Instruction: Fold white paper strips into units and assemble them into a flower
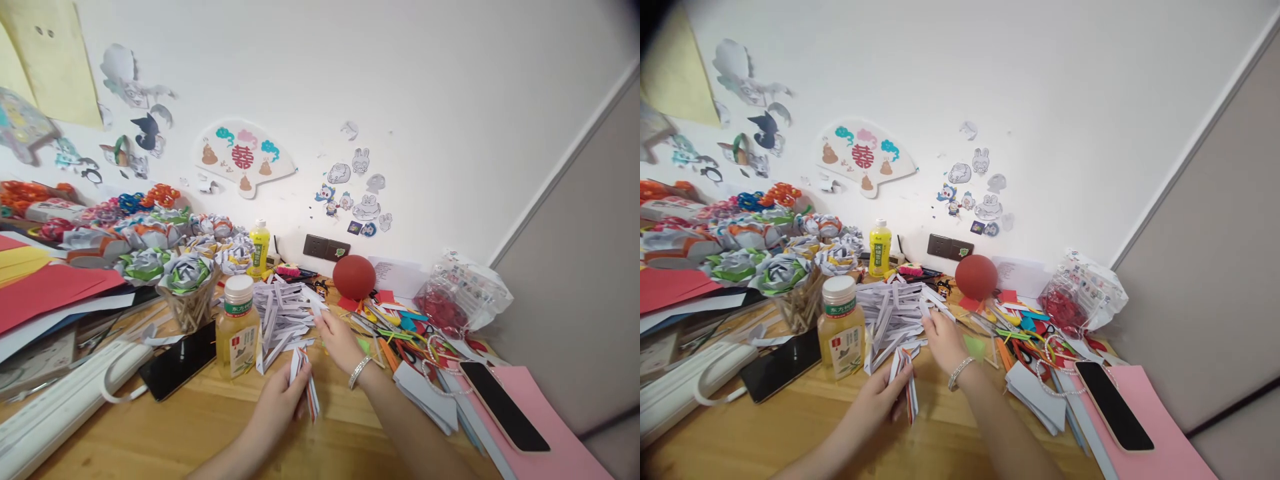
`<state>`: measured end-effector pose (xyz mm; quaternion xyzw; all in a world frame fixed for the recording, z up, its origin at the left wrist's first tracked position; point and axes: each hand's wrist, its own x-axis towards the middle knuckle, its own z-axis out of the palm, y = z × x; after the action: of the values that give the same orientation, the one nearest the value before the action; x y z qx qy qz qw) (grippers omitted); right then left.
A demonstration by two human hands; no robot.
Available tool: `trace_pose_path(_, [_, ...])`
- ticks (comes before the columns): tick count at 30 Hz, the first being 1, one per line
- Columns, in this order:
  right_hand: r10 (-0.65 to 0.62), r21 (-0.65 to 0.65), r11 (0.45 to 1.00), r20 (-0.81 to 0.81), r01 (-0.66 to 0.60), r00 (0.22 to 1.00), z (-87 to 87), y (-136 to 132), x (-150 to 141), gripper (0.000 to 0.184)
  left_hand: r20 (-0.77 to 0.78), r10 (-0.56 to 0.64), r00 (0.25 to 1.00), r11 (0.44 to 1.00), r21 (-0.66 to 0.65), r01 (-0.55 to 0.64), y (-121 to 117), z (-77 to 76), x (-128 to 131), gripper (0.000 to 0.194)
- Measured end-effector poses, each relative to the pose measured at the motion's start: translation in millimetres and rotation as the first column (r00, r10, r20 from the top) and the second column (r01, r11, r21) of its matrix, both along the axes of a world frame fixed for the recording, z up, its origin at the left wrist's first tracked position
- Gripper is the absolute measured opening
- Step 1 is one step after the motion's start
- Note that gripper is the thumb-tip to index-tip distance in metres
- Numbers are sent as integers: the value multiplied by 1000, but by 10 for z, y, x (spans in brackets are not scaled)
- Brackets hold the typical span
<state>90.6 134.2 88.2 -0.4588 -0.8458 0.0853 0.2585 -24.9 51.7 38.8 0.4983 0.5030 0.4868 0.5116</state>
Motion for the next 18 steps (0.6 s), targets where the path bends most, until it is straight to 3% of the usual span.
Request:
trace_pose_path(3, [49, -122, 990, -198, -74, 979, -25, -114, 83, 24, -2, 7, 1000, 1000, 1, -7, 32, -21, -19, 54])
trace_pose_path(9, [-20, -189, 982, -104, 0, 994, -43, -207, 82, 27, -4, -22, 1000, 1000, -8, 22, 24, -102, 5, 52])
trace_pose_path(13, [-56, -247, 969, -153, 16, 987, -30, -246, 92, 23, 8, -36, 999, 999, -17, 37, -11, -82, 28, 50])
trace_pose_path(18, [-60, -145, 989, -215, 29, 975, -33, -388, 160, 14, 0, 72, 997, 997, 37, -72, 8, 31, -18, 53])
